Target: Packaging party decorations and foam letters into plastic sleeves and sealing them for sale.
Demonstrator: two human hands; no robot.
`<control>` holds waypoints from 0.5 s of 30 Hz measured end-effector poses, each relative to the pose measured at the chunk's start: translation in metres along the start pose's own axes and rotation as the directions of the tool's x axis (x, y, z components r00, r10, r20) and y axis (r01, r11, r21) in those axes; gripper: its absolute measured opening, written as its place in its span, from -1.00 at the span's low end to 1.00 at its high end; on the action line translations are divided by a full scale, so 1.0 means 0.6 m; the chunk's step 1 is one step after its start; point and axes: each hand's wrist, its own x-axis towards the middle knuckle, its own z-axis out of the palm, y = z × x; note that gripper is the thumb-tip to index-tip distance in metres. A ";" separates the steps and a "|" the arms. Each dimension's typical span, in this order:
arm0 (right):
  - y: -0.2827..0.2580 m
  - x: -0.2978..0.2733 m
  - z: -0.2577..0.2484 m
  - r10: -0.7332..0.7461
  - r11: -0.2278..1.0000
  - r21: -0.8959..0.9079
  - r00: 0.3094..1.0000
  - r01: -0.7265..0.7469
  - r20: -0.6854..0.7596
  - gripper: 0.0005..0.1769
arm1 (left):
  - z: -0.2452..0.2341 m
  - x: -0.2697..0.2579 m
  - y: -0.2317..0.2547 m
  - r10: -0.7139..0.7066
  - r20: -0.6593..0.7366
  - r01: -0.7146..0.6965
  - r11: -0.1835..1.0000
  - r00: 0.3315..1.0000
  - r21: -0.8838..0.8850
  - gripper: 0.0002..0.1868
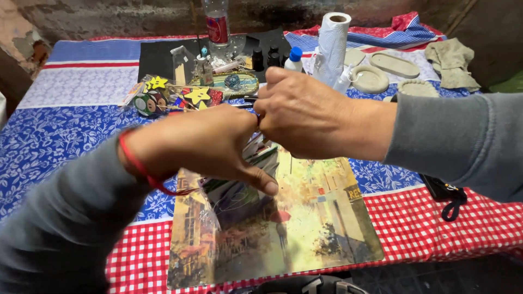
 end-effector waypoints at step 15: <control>0.017 0.004 -0.009 0.198 0.956 0.199 0.975 -0.214 0.098 -0.87 | 0.030 0.062 -0.010 -0.165 -0.456 0.142 0.986 0.875 -0.084 -0.49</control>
